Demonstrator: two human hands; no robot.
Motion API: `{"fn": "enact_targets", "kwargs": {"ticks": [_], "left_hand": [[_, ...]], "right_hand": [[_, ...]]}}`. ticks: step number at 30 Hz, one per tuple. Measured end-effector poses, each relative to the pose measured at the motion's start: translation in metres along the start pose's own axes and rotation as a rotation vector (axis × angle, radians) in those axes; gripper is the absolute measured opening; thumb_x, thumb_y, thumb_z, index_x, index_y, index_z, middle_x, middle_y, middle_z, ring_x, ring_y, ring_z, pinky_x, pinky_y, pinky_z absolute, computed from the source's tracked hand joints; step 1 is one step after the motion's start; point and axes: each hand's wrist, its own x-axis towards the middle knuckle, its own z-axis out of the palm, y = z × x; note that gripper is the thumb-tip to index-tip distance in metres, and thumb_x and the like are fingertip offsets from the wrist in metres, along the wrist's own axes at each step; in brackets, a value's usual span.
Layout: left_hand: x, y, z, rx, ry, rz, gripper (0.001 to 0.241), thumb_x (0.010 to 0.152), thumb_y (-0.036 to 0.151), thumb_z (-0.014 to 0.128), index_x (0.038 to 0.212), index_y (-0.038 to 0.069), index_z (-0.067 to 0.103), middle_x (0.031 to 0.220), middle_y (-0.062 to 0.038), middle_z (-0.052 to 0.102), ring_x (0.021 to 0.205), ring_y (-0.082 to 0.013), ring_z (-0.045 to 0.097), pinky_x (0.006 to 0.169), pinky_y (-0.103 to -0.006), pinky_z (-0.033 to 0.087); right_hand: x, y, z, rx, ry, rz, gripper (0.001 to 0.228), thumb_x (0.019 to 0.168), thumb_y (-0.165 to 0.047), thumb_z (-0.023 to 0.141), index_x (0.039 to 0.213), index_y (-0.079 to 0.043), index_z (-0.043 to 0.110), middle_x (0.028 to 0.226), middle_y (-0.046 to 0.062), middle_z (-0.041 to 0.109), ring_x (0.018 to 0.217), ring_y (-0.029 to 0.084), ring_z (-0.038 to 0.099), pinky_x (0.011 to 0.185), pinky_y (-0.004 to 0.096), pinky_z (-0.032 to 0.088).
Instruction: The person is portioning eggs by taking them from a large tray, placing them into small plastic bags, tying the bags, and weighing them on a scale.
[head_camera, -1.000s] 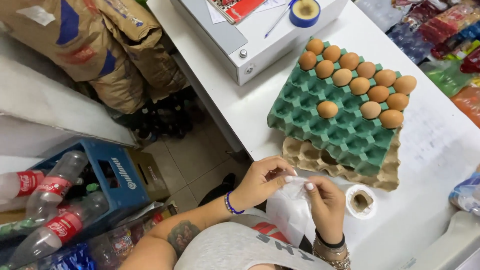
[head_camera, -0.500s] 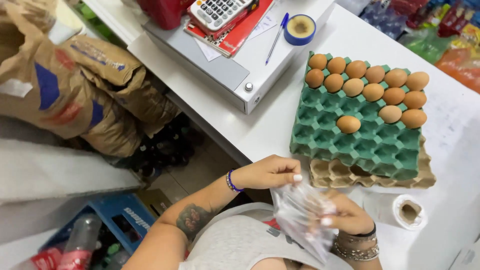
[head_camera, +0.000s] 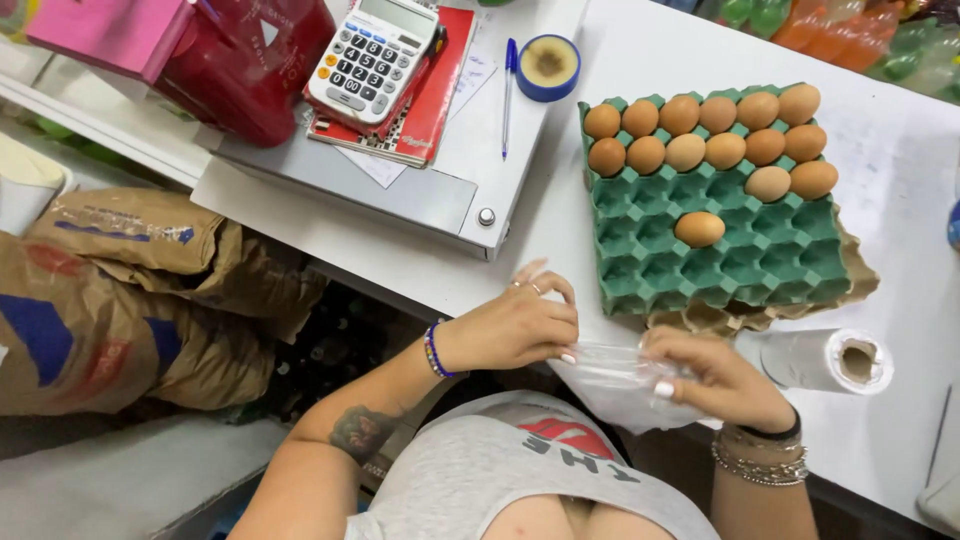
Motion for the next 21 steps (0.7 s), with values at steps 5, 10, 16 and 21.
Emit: {"fn": "enact_targets", "kwargs": {"ticks": [5,10,16,21], "left_hand": [[-0.008,0.02,0.0,0.514,0.142,-0.062,0.034,0.089,-0.012,0.053,0.093,0.021,0.059,0.11,0.01,0.067,0.088,-0.0258,0.05,0.076,-0.0389,0.039],[-0.004,0.044,0.011,0.586,0.271,0.012,0.034,0.104,0.019,0.068,0.081,0.005,0.048,0.1,-0.013,0.06,0.078,-0.0263,0.059,0.076,-0.0364,0.052],[-0.015,0.045,0.041,0.731,0.419,-0.127,0.028,0.104,0.005,0.065,0.081,0.002,0.049,0.106,-0.014,0.056,0.072,-0.0264,0.052,0.058,-0.0363,0.045],[-0.019,0.048,0.064,0.567,0.509,-0.335,0.023,0.098,-0.016,0.05,0.112,0.0,0.059,0.135,-0.025,0.048,0.09,-0.0346,0.057,0.088,-0.0449,0.055]], "right_hand": [[-0.014,-0.023,-0.045,-0.326,0.596,0.22,0.02,0.097,-0.004,0.063,0.116,0.0,0.067,0.107,0.014,0.074,0.087,0.02,0.077,0.078,0.028,0.07],[-0.03,0.014,-0.133,-1.168,0.809,0.154,0.018,0.102,0.003,0.092,0.109,-0.001,0.076,0.103,0.01,0.075,0.089,0.02,0.068,0.091,0.035,0.053],[0.002,0.09,-0.189,-1.396,0.461,0.264,0.021,0.09,0.0,0.059,0.105,-0.008,0.072,0.107,0.015,0.066,0.098,0.042,0.057,0.082,0.05,0.048],[0.009,0.093,-0.199,-1.689,0.273,0.487,0.029,0.092,-0.016,0.068,0.121,-0.013,0.07,0.115,0.016,0.064,0.09,0.042,0.067,0.062,0.051,0.056]]}}
